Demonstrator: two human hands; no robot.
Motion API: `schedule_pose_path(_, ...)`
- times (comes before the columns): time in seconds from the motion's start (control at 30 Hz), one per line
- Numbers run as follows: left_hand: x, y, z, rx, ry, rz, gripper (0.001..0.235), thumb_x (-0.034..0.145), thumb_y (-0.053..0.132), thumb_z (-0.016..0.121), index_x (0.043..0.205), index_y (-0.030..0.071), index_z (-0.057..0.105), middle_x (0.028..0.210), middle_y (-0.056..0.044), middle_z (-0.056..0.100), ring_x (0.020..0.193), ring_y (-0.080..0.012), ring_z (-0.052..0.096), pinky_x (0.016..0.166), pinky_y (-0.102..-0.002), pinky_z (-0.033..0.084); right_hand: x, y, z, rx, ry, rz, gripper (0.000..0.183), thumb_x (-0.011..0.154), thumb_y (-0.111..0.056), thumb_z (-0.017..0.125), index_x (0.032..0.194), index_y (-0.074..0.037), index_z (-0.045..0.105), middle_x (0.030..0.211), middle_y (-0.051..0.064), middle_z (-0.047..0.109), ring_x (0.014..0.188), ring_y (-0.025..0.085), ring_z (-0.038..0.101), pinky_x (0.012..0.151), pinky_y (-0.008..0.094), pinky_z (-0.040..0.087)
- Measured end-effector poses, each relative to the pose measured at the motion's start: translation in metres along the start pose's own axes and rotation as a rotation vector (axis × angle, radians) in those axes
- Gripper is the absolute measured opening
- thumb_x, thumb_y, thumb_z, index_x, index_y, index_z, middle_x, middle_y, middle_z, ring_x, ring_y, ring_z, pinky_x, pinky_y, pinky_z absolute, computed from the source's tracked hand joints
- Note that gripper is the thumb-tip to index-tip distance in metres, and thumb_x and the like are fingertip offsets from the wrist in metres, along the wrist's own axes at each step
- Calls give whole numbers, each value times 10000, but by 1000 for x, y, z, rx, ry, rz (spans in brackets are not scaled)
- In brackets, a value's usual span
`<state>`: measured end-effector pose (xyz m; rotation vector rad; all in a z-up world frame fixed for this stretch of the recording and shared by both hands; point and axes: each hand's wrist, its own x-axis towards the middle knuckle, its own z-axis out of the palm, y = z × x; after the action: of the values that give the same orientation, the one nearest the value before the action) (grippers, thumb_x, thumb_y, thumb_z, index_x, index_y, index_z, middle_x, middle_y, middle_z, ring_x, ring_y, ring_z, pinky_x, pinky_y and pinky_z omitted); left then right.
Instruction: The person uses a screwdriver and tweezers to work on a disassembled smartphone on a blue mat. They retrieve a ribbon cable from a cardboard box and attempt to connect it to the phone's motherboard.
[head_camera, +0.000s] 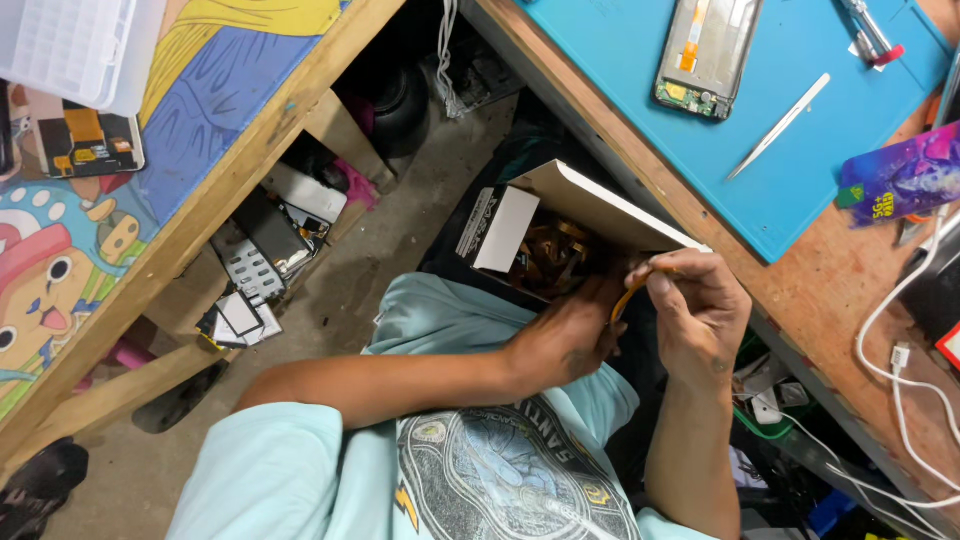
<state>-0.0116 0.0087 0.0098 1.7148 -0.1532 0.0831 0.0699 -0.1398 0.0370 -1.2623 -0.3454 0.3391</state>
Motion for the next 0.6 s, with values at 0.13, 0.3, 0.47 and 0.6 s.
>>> schedule_pose_path(0.13,-25,27,-37,105,-8,26,199,959,69,655,1137,-15,627,990,-175,624,859,-328,672,765,-411,543,2,9,-10,-28,-35,-47,144,1026,17,678,1165,37,646,1093,128,676,1011,205,689,935,320,562)
schedule_pose_path(0.3,8,14,-91,536,359,137,190,905,163,741,1009,41,639,1087,-146,572,1004,-348,656,1079,-544,468,10,12,-1,-20,-22,-91,153,992,34,687,1139,18,646,1130,120,695,1008,199,711,887,305,592)
schedule_pose_path(0.47,24,0,-113,546,290,91,323,824,44,687,1135,31,601,1346,-267,485,1200,-488,572,1038,-545,455,8,15,17,-515,53,-210,172,1011,133,693,1129,23,635,1112,131,684,1019,171,687,885,262,564)
schedule_pose_path(0.6,28,-10,-142,221,171,-74,505,858,-91,496,1324,90,564,1381,-204,539,1215,-389,604,996,-376,575,14,13,21,-577,72,-217,190,1017,146,700,1139,15,635,1123,128,676,1022,144,671,907,237,551)
